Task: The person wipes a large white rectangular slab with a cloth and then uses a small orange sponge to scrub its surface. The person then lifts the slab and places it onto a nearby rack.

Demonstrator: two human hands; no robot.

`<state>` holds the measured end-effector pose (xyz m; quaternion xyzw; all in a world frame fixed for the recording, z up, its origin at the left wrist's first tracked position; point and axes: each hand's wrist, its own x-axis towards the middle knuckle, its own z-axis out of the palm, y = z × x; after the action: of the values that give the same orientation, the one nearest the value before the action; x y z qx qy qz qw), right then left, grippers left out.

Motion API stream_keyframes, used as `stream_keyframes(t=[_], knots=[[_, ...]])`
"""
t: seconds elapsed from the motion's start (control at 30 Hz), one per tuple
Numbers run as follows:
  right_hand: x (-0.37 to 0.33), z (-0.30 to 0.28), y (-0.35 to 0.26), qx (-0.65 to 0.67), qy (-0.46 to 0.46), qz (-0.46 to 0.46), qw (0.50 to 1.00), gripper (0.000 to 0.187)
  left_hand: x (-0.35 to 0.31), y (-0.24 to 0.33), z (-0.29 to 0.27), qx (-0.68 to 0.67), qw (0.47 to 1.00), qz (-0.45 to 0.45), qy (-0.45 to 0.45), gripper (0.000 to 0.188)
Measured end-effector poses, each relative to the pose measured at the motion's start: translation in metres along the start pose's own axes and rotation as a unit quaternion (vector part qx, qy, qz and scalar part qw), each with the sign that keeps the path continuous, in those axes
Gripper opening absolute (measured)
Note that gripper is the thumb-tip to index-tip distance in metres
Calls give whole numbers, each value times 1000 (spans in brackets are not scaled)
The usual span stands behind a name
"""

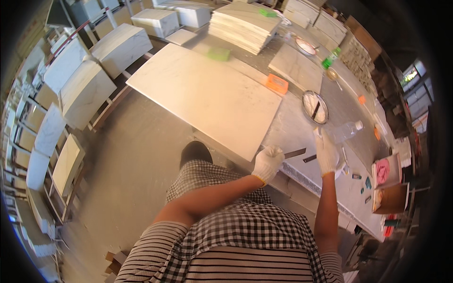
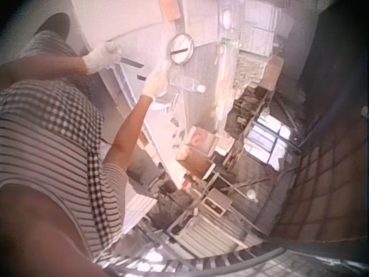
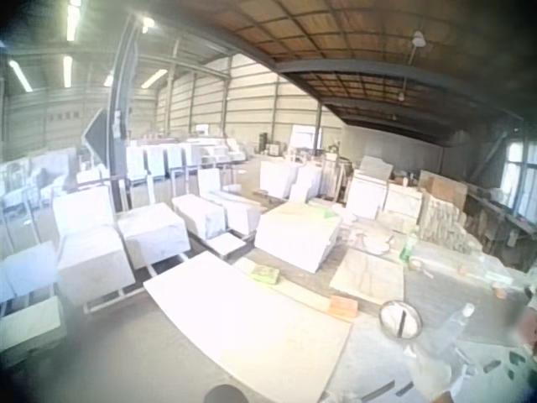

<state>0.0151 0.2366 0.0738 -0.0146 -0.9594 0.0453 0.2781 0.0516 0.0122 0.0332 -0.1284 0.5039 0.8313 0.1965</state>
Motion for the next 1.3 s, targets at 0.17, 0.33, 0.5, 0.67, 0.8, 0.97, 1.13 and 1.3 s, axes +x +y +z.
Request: stream_keyframes(t=[0.17,0.33,0.5,0.67,0.8,0.97,1.13,1.3], knots=[[-45,-15,-56,509,-166,353,767,41,2,18,3,-56,994,92,14,2],[-62,-15,-116,711,-152,333,600,30,-8,13,3,-21,993,103,-45,10],[-50,-13,-126,678,-174,366,613,29,-18,26,-5,113,987,109,-26,15],[-43,-10,-115,670,-203,358,618,29,-23,31,-6,85,984,158,-21,19],[-42,2,-86,672,-149,364,628,27,-26,34,-5,107,984,142,-11,18],[-41,12,-34,637,-111,396,652,30,-24,35,-5,91,984,154,-6,21],[-51,-7,-44,653,-110,404,631,39,-17,36,-9,51,993,106,7,23],[-68,-23,-118,658,-204,388,613,39,-18,29,-8,77,989,126,3,22]])
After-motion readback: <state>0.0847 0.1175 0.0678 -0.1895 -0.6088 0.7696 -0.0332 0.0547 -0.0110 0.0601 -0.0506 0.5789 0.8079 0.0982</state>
